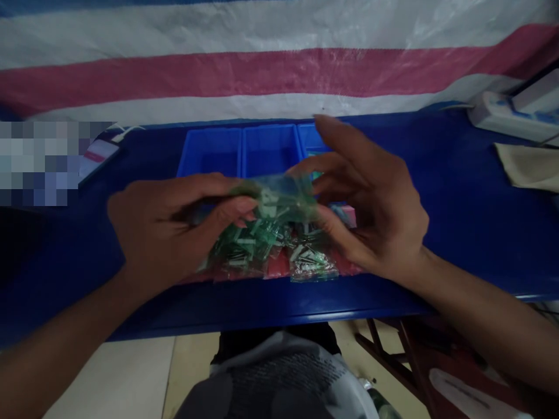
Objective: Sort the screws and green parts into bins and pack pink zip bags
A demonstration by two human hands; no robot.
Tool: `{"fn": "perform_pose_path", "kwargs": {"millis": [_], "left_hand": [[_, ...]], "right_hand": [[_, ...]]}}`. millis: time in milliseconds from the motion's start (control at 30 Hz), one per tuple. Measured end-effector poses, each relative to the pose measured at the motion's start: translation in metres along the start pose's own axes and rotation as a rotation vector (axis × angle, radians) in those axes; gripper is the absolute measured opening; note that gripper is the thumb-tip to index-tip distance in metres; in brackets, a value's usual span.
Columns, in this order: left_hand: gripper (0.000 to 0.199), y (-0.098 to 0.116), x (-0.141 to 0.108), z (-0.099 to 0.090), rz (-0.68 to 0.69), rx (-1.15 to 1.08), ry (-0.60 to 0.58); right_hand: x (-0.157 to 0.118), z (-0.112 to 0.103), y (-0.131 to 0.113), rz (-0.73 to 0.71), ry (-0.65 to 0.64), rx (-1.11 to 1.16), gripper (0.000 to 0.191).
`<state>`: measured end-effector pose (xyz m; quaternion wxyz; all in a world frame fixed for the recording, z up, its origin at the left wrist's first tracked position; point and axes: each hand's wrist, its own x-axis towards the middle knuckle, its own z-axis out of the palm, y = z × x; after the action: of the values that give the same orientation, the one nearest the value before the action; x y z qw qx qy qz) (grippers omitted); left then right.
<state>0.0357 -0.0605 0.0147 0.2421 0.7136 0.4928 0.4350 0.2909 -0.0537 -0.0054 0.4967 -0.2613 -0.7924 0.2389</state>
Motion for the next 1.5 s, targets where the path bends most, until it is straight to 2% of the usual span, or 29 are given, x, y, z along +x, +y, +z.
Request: {"fn": "perform_pose_path", "kwargs": {"millis": [67, 133, 233, 300, 400, 467, 533, 600, 667, 733, 800, 900, 1000, 1133, 1300, 1500], "left_hand": [[0.012, -0.003, 0.002, 0.004, 0.025, -0.080, 0.021], [0.018, -0.002, 0.003, 0.006, 0.056, -0.182, -0.020], [0.030, 0.001, 0.003, 0.006, -0.020, -0.211, -0.077], [0.028, 0.001, 0.003, 0.006, -0.055, -0.226, -0.094], [0.020, -0.002, 0.004, 0.004, -0.023, -0.275, -0.094], [0.017, -0.003, 0.005, 0.002, 0.004, -0.279, -0.087], [0.015, -0.003, 0.006, 0.000, 0.002, -0.255, -0.088], [0.014, -0.002, 0.006, -0.003, -0.013, -0.225, -0.089], [0.014, -0.002, 0.007, -0.005, -0.023, -0.199, -0.091], [0.014, -0.003, 0.007, -0.006, -0.022, -0.184, -0.092], [0.015, -0.005, 0.007, -0.006, -0.025, -0.167, -0.093], [0.016, -0.007, 0.008, -0.006, -0.022, -0.154, -0.091], [0.017, -0.006, 0.008, -0.006, -0.016, -0.146, -0.100], [0.018, -0.004, 0.009, -0.007, -0.016, -0.153, -0.107], [0.017, -0.004, 0.010, -0.008, -0.002, -0.172, -0.121], [0.019, -0.004, 0.010, -0.008, -0.012, -0.153, -0.125]], "right_hand": [[0.001, -0.002, -0.002, -0.078, 0.038, -0.148, 0.032], [0.003, -0.003, -0.005, -0.089, 0.082, -0.239, 0.016], [0.004, -0.001, -0.008, -0.094, 0.127, -0.223, 0.017], [0.005, 0.000, -0.007, -0.094, 0.134, -0.170, 0.024], [0.006, -0.004, 0.003, 0.010, 0.221, -0.143, 0.027], [0.010, -0.011, 0.015, 0.126, 0.352, -0.123, 0.021], [0.014, -0.021, 0.029, 0.248, 0.404, -0.067, 0.011], [0.018, -0.032, 0.044, 0.350, 0.370, -0.023, 0.005], [0.020, -0.041, 0.055, 0.379, 0.330, -0.003, 0.013], [0.022, -0.047, 0.061, 0.328, 0.273, -0.017, 0.031], [0.022, -0.051, 0.062, 0.238, 0.193, -0.095, 0.041], [0.022, -0.054, 0.062, 0.108, 0.135, -0.297, 0.035], [0.024, -0.057, 0.065, 0.042, 0.207, -0.429, 0.019], [0.029, -0.062, 0.073, 0.107, 0.257, -0.458, 0.021], [0.034, -0.061, 0.087, 0.339, 0.163, -0.377, 0.026], [0.037, -0.060, 0.102, 0.271, 0.051, -0.506, 0.016]]}}
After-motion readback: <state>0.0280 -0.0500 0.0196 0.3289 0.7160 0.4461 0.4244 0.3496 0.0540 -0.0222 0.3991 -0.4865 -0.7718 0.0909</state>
